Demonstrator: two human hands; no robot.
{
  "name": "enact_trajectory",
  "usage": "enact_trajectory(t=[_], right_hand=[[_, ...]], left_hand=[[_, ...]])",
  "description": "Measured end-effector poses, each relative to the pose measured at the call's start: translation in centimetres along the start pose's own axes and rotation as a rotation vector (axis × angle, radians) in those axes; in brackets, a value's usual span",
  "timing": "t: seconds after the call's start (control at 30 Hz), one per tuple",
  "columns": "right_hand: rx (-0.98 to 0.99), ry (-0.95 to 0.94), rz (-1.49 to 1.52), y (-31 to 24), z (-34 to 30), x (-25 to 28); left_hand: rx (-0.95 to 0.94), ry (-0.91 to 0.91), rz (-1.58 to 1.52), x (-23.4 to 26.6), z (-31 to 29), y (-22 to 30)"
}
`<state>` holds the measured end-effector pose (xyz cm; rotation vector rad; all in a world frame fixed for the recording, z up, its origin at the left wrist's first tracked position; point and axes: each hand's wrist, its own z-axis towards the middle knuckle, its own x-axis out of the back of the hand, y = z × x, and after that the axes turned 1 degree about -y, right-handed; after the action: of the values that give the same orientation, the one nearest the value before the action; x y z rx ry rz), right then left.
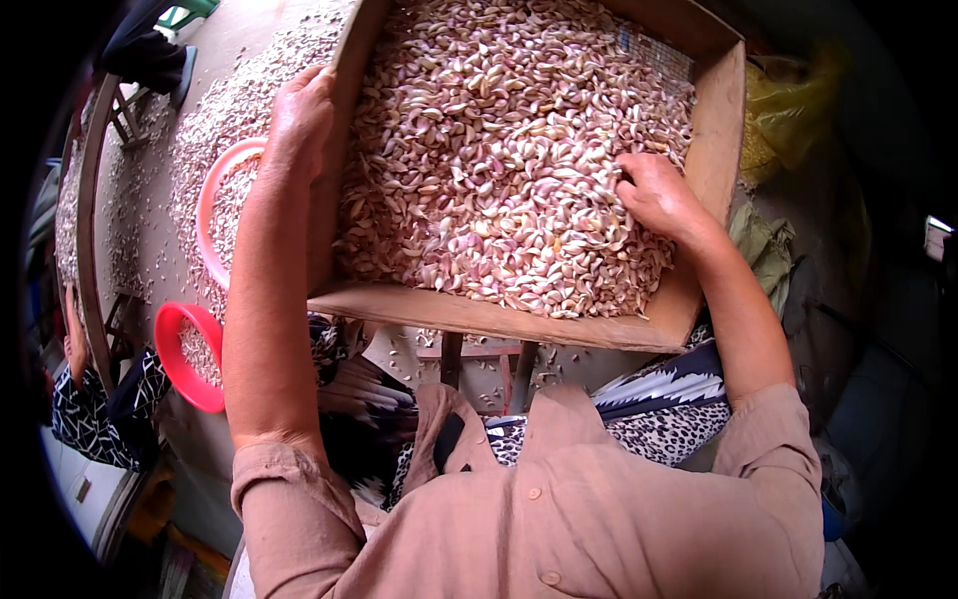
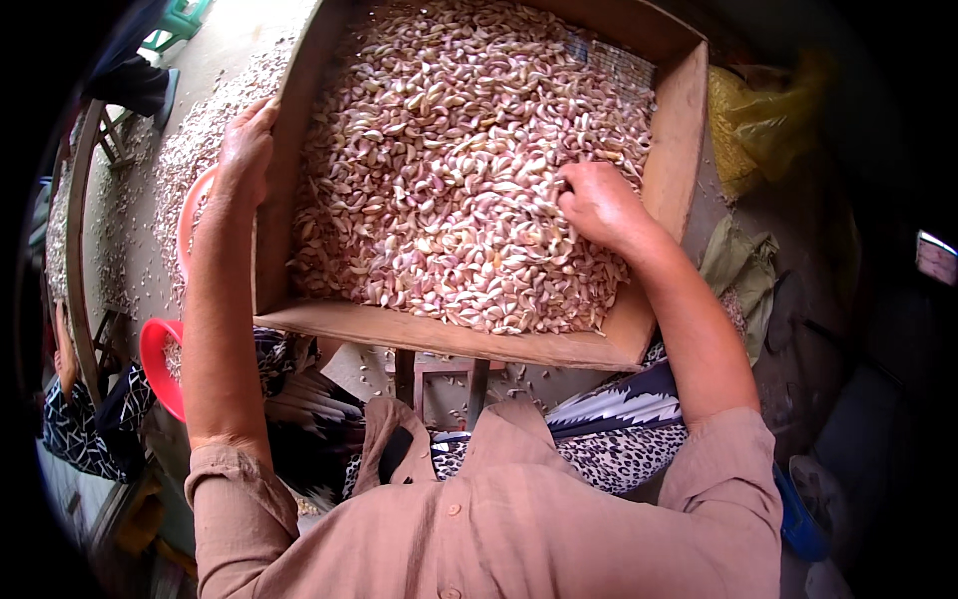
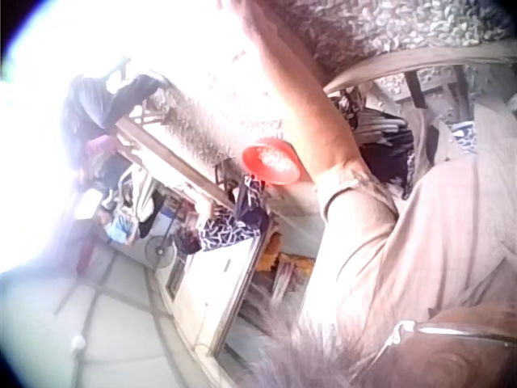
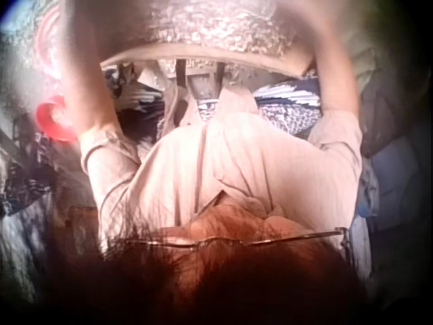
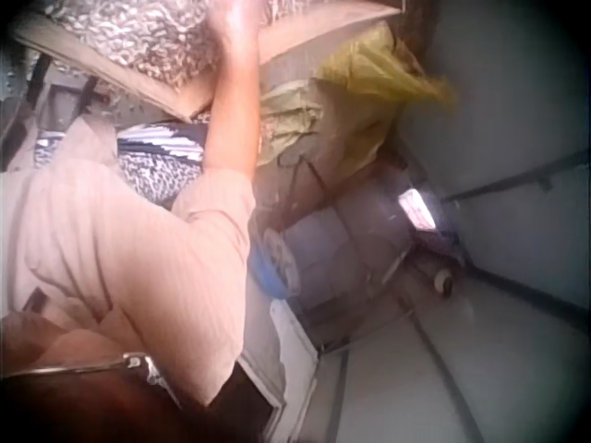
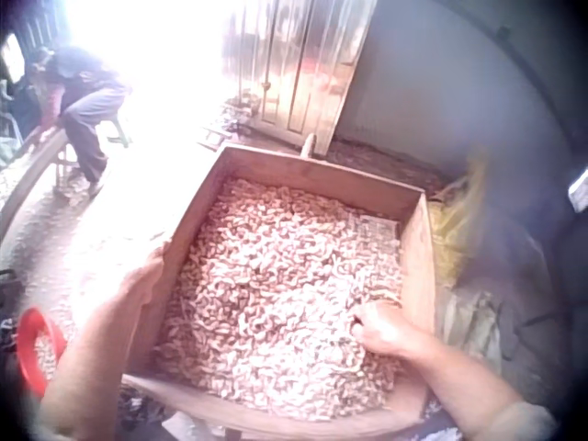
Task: The person sorts garlic cloves from a wooden tray into plastic bowls by hand.
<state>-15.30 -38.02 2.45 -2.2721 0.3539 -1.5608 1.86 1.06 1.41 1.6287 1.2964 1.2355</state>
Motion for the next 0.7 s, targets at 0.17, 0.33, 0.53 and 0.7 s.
enact_trajectory(t=[0.17,0.33,0.53,0.7], right_hand=[[-0.055,-0.068,0.022,-0.3,-0.1,-0.3],[-0.117,-0.099,0.199,-1.9,-0.5,-0.2],[-0.010,-0.164,0.668,-4.7,-1.7,-1.0],[0.130,-0.308,0.504,-6.6,-4.4,2.1]], left_hand=[[-0.007,0.016,0.025,0.2,0.3,-0.1],[-0.004,0.036,0.046,0.0,0.1,0.0],[-0.013,0.044,0.078,-0.5,-0.2,0.5],[-0.018,0.056,0.065,0.2,-0.1,-0.2]])
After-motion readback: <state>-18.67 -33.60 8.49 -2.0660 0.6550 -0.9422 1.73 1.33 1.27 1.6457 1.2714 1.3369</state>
